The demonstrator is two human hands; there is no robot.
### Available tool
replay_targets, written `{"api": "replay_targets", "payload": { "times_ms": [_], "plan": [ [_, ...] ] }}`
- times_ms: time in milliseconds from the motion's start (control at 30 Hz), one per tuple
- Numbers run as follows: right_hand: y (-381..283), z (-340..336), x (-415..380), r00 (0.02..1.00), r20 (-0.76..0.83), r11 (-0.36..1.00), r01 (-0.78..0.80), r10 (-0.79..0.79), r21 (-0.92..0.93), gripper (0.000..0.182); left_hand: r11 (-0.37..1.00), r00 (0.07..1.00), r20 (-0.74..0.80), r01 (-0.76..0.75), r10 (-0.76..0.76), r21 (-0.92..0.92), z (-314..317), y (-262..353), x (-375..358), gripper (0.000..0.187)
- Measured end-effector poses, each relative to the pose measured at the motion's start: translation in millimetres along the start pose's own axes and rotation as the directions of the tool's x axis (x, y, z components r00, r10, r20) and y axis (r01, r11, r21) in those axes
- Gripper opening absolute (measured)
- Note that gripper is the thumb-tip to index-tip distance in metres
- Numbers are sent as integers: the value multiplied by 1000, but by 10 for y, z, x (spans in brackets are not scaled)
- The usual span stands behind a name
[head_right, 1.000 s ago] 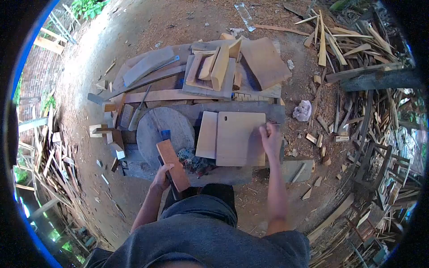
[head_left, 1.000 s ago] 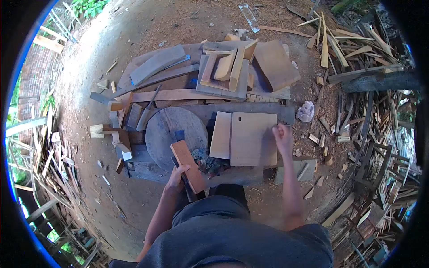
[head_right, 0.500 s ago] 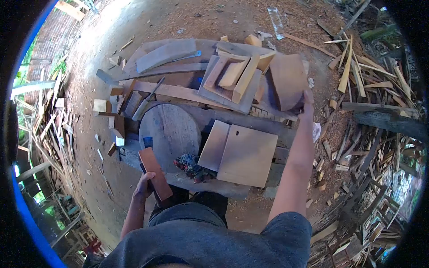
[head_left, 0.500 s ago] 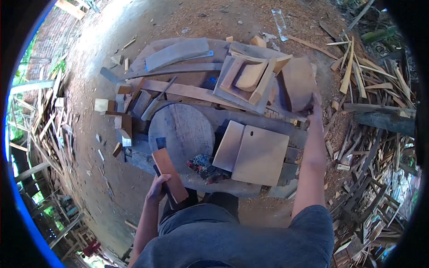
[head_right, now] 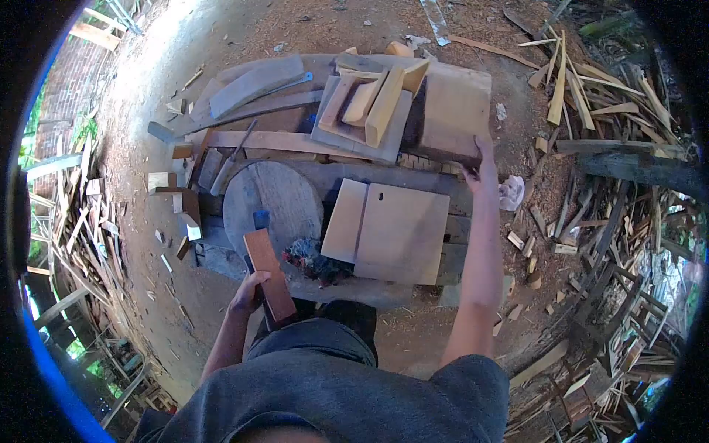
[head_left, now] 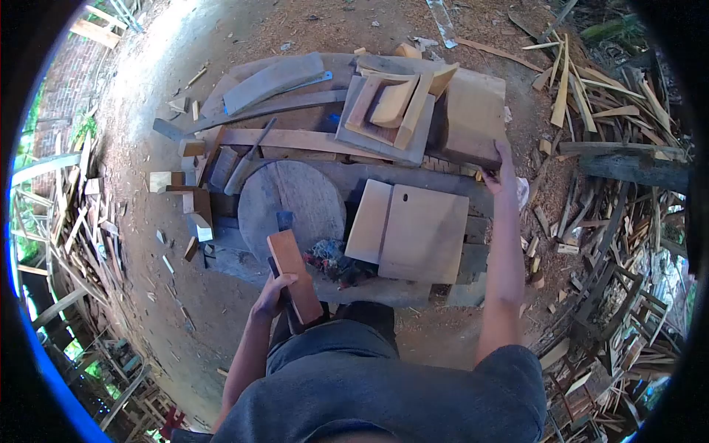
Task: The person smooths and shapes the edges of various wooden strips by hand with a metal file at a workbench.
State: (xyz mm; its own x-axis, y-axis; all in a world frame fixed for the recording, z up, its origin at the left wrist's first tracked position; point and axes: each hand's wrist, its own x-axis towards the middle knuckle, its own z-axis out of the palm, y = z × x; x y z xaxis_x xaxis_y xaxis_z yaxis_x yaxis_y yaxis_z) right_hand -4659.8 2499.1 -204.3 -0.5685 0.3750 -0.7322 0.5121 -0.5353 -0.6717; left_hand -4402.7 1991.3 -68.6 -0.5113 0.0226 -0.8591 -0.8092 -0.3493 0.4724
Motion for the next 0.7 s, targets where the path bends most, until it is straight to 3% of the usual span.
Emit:
{"api": "replay_targets", "payload": {
  "times_ms": [67,267,333,433,533,633,700],
  "plan": [
    [47,64,-190,995,91,993,-38,28,108,71,1000,1000,29,0,0,3,52,10,1,56],
    [151,-108,-1006,999,-38,1000,29,-28,11,74,1000,996,91,-22,23,-12,15,43,-128,58],
    [249,-271,-1496,998,-5,998,59,-59,36,73,999,994,105,-30,33,-33,-51,34,-117,59],
    [496,-612,-2281,988,105,992,105,-113,77,69,1000,984,179,-11,15,-27,-173,-15,25,59],
    [840,-851,-3005,985,155,995,72,-82,66,64,986,953,285,-137,106,92,-154,42,195,62],
    [976,-387,-3721,921,388,999,11,-28,46,70,989,917,385,-134,99,65,55,163,338,58],
    [1187,-70,-3954,859,509,998,-26,51,-57,74,992,942,335,-39,-4,121,190,213,404,59]
  ]
}}
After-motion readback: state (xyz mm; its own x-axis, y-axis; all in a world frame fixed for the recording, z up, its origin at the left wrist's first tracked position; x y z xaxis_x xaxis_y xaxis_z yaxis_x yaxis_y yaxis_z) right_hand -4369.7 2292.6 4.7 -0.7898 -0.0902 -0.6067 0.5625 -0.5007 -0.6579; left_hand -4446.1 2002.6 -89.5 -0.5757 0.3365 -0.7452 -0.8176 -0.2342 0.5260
